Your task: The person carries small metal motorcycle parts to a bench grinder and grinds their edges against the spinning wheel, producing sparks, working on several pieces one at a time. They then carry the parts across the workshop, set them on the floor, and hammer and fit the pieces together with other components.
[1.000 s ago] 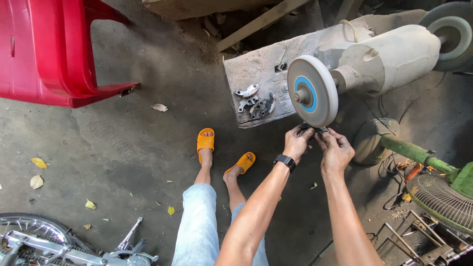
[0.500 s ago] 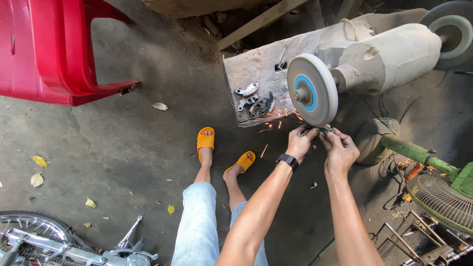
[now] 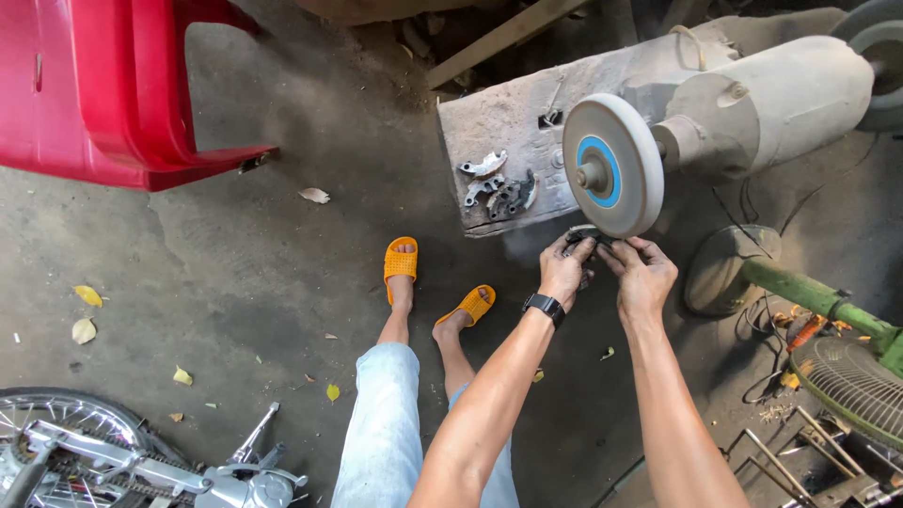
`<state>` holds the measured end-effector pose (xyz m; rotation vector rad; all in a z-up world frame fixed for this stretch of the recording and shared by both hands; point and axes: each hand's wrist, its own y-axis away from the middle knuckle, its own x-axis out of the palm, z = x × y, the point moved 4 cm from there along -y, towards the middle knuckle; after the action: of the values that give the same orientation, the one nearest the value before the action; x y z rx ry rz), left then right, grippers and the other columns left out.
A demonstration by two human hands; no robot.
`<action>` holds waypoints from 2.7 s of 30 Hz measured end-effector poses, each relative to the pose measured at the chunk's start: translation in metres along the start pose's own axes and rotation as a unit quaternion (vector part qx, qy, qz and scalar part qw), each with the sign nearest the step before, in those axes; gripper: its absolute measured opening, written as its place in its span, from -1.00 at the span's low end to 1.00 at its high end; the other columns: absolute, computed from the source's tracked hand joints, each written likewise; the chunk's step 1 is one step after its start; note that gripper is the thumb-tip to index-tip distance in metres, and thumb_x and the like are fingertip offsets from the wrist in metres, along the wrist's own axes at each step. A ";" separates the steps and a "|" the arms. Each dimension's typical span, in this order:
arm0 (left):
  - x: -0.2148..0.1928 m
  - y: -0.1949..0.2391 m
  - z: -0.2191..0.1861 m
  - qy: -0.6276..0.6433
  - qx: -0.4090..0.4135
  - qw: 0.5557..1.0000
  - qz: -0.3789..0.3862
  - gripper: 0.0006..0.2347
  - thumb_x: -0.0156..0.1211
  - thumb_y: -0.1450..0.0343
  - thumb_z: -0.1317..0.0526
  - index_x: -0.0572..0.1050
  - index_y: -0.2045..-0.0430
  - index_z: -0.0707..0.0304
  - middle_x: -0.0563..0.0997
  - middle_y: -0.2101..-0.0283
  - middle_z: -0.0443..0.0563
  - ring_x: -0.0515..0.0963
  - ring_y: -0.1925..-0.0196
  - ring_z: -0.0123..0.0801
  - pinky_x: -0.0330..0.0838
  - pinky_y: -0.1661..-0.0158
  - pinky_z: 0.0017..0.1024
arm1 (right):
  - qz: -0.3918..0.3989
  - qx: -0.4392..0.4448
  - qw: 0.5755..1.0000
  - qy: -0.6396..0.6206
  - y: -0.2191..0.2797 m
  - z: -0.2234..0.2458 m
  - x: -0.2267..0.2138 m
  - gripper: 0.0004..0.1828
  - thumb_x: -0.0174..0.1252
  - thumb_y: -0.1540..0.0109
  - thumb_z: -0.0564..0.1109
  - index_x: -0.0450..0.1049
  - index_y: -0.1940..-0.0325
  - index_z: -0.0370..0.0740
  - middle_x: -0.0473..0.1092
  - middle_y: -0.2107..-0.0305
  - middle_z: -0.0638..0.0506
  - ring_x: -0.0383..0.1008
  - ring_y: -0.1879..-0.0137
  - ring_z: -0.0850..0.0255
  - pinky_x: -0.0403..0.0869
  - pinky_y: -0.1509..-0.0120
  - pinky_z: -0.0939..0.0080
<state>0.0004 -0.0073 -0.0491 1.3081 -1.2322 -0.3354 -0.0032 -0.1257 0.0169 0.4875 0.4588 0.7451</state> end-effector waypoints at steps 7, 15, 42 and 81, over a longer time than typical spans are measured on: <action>0.027 -0.004 0.011 -0.021 0.010 1.000 0.018 -0.83 0.26 -0.46 0.30 0.58 0.09 0.29 0.61 0.30 -0.10 0.54 0.37 -0.54 0.43 0.51 -0.54 | -0.019 -0.025 0.999 -0.008 0.003 0.027 -0.012 -0.85 0.16 -0.28 -0.42 0.45 0.06 -0.53 0.49 0.16 -0.16 0.59 0.10 0.13 0.69 -0.08 0.12; 0.015 0.001 0.015 0.056 -0.024 0.998 0.003 -0.84 0.25 -0.47 0.29 0.57 0.10 0.26 0.60 0.30 -0.13 0.53 0.36 -0.55 0.41 0.48 -0.54 | -0.004 -0.018 0.999 0.043 0.000 0.026 -0.002 -0.85 0.19 -0.29 -0.41 0.42 0.07 -0.52 0.50 0.19 -0.18 0.62 0.13 0.10 0.67 -0.04 0.17; -0.086 0.062 -0.033 -0.172 0.061 0.981 0.060 -0.66 0.34 -0.37 0.33 0.56 -0.06 0.17 0.66 0.16 -0.11 0.59 0.26 -0.56 0.51 0.34 -0.50 | 0.156 0.092 0.967 0.181 0.073 -0.027 -0.008 -0.60 0.25 -0.25 -0.32 0.45 -0.17 -0.45 0.51 0.10 -0.11 0.53 0.06 0.26 0.53 0.00 0.30; -0.009 0.021 -0.040 -0.232 0.116 0.961 -0.097 -0.83 0.26 -0.43 0.24 0.61 0.23 0.38 0.61 0.45 -0.04 0.52 0.53 -0.55 0.51 0.59 -0.47 | 0.115 0.086 0.982 -0.122 -0.004 -0.038 0.011 -0.77 0.06 -0.37 -0.34 0.39 -0.11 -0.50 0.46 -0.01 -0.17 0.52 -0.10 0.10 0.54 -0.26 0.11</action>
<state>0.0211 0.0281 -0.0275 1.6159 -1.5711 -0.6836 -0.0150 -0.1104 -0.0185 0.7940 0.2389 0.8581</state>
